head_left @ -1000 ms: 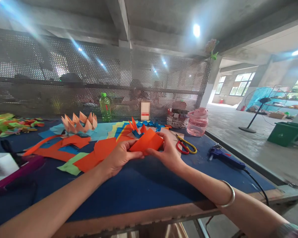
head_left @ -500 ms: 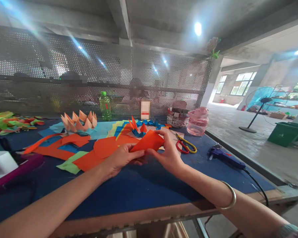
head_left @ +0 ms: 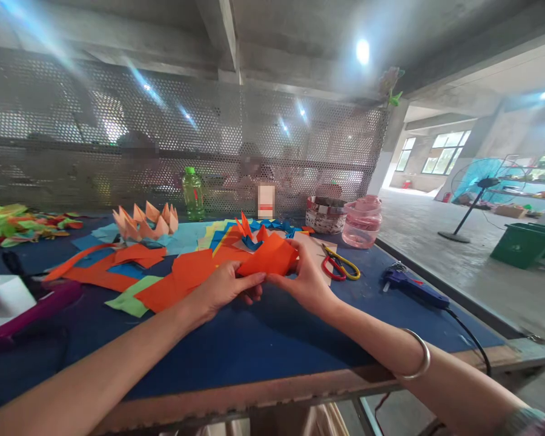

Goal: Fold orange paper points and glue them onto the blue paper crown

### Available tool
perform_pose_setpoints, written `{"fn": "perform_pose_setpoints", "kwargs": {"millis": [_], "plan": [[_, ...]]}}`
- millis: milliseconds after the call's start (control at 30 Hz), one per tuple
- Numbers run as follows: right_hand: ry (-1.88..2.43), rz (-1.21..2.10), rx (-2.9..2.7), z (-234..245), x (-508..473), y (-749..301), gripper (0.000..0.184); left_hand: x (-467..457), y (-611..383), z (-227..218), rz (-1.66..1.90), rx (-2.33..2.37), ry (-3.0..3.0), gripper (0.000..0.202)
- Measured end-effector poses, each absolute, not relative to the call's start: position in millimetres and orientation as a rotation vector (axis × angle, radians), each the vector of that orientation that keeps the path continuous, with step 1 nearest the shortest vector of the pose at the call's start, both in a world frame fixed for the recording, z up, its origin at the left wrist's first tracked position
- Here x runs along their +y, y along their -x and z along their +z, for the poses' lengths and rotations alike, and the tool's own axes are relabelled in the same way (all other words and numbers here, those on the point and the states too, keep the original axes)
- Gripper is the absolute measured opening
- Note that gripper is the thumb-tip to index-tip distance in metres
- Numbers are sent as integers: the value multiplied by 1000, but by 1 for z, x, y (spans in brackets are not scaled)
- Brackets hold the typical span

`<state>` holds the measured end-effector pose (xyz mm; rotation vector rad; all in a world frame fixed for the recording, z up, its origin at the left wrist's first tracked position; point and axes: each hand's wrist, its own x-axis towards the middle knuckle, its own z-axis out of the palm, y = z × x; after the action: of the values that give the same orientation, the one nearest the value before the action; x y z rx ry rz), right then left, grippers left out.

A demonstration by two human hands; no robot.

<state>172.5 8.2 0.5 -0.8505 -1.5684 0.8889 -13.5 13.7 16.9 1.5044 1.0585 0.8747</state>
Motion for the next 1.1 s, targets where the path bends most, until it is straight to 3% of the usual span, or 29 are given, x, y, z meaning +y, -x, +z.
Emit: {"fn": "perform_pose_setpoints", "kwargs": {"millis": [533,867,1100], "plan": [[815,993,-1537,-4,21,-178,78,18,10,15,897,1140,-1658,46],[877,882,-1593,-6,24,-181,70,15,8,19,867,1103,-1670,43],[813,1026,-1521,-3,23,-181,76,17,11,17,857,1158,-1651,43]]}}
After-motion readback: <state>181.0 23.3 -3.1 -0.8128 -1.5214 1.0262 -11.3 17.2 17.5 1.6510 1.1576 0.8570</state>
